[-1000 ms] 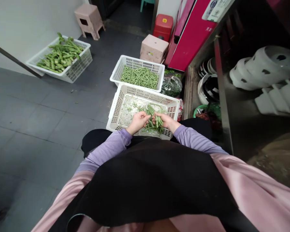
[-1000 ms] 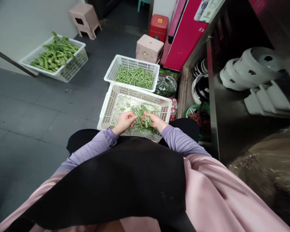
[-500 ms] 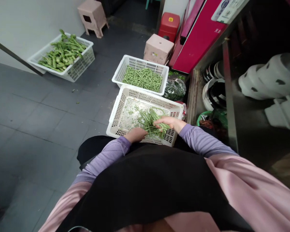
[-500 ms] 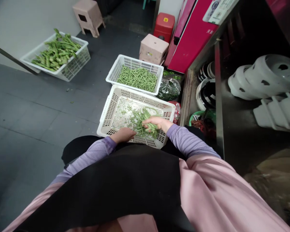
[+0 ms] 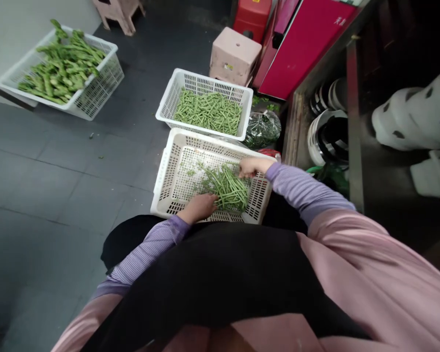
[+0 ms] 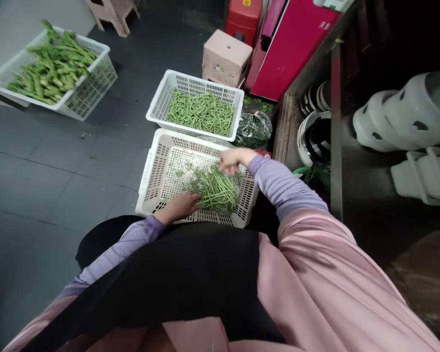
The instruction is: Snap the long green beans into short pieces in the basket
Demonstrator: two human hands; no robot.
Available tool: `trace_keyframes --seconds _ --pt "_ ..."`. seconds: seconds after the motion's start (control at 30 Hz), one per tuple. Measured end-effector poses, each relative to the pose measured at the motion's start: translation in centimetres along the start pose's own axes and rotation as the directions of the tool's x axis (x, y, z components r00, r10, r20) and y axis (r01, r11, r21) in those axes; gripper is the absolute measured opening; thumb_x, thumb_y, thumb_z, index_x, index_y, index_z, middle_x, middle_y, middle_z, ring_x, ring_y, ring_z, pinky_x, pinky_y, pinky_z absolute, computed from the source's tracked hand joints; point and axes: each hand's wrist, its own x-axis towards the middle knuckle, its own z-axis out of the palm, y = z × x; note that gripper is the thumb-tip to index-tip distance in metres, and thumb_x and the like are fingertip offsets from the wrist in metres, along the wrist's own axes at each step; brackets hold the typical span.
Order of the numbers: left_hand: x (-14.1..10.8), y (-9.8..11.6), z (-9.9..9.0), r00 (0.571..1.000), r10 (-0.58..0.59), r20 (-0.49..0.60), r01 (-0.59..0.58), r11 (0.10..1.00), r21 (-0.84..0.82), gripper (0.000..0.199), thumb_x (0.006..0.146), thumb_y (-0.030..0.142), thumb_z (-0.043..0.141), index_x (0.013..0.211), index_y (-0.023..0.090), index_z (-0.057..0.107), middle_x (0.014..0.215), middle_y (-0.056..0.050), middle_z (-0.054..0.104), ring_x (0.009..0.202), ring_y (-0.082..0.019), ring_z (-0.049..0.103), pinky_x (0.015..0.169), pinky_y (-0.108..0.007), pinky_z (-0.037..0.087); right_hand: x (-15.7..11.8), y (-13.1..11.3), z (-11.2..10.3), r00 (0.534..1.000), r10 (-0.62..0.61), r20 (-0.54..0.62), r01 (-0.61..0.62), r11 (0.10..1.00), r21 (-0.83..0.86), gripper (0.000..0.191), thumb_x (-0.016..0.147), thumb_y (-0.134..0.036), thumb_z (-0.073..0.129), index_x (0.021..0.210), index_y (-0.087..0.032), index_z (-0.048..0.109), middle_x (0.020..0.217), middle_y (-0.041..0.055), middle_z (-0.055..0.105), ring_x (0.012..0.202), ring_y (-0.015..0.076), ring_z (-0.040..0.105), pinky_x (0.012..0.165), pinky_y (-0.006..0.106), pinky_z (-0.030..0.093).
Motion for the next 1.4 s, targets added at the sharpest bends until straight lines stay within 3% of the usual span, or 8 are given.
trace_keyframes --seconds 0.07,0.17,0.4,0.57,0.8,0.93,1.1,1.4 --pt "-0.1 0.5 0.0 1.000 0.027 0.011 -0.027 1.000 -0.002 0.035 0.096 0.032 0.053 0.125 0.017 0.065 0.118 -0.015 0.071 0.111 -0.029 0.068 0.093 -0.038 0.052 -2.3 5.1 2.1 0.972 0.201 -0.122 -0.235 0.843 -0.484 0.016 0.081 -0.007 0.071 0.097 -0.007 0.070 0.094 0.0164 0.071 0.097 0.0277 0.068 0.094 0.041 0.052" --pt "-0.3 1.3 0.0 0.999 0.045 0.032 -0.045 0.999 0.014 0.032 0.095 0.029 0.054 0.121 0.017 0.067 0.115 -0.015 0.072 0.109 -0.028 0.069 0.091 -0.037 0.053 -3.7 10.3 4.0 0.939 0.249 -0.237 -0.343 0.636 -0.691 0.036 0.088 -0.005 0.057 0.124 -0.002 0.061 0.125 0.0272 0.063 0.123 0.0317 0.058 0.107 0.043 0.042" --pt "-0.1 1.4 1.2 0.992 0.010 0.126 -0.009 1.000 -0.002 0.034 0.094 0.029 0.056 0.123 0.017 0.068 0.116 -0.015 0.073 0.110 -0.030 0.069 0.089 -0.037 0.054 -2.1 14.6 4.5 0.973 0.160 -0.166 -0.227 0.548 -0.805 0.044 0.093 -0.003 0.038 0.134 -0.005 0.052 0.139 0.0258 0.052 0.130 0.0293 0.049 0.107 0.041 0.039" --pt "0.2 1.2 1.2 0.992 -0.024 0.123 0.029 0.999 -0.034 0.034 0.095 0.031 0.055 0.124 0.018 0.068 0.118 -0.015 0.073 0.111 -0.030 0.069 0.089 -0.037 0.054 -2.2 16.1 4.0 0.964 0.212 -0.159 -0.259 0.623 -0.738 0.036 0.095 -0.010 0.042 0.128 -0.006 0.054 0.129 0.0254 0.059 0.114 0.0280 0.060 0.100 0.038 0.044" --pt "1.3 1.5 0.3 0.985 -0.144 -0.096 0.109 0.947 -0.303 0.022 0.093 0.030 0.059 0.100 0.015 0.073 0.093 -0.012 0.075 0.090 -0.025 0.071 0.080 -0.034 0.053 -4.1 11.3 3.1 0.967 0.117 -0.227 -0.205 0.885 -0.418 0.012 0.092 -0.021 0.050 0.097 -0.016 0.059 0.082 0.0081 0.065 0.077 0.0198 0.059 0.075 0.030 0.048" --pt "1.9 1.4 -0.5 0.944 -0.293 -0.154 0.029 0.535 -0.844 0.024 0.093 0.035 0.061 0.101 0.013 0.066 0.073 -0.002 0.065 0.057 -0.012 0.059 0.055 -0.024 0.045 -8.9 5.9 4.6 0.993 0.082 0.083 -0.088 0.994 0.071 0.021 0.088 -0.038 0.062 0.083 -0.019 0.053 0.065 -0.0019 0.055 0.050 0.0100 0.042 0.048 0.021 0.037" --pt "1.3 1.8 -1.9 0.896 -0.312 -0.315 -0.286 0.136 -0.949 0.028 0.090 0.042 0.066 0.084 0.016 0.058 0.053 0.006 0.046 0.043 -0.006 0.041 0.044 -0.020 0.032 -15.1 0.8 7.5 0.912 0.056 0.406 -0.209 0.916 0.342 0.027 0.082 -0.032 0.075 0.082 -0.019 0.052 0.066 -0.0035 0.057 0.043 0.0060 0.038 0.038 0.018 0.027" --pt "-0.6 0.9 -2.3 0.684 -0.456 -0.569 -0.516 0.249 -0.820 0.021 0.090 0.033 0.068 0.083 0.018 0.056 0.058 0.005 0.047 0.045 -0.007 0.044 0.045 -0.022 0.034 -18.2 -0.2 8.0 0.862 0.159 0.482 -0.396 0.804 0.443 0.022 0.090 -0.032 0.069 0.086 -0.011 0.066 0.069 0.0059 0.068 0.044 0.0056 0.042 0.040 0.017 0.037"
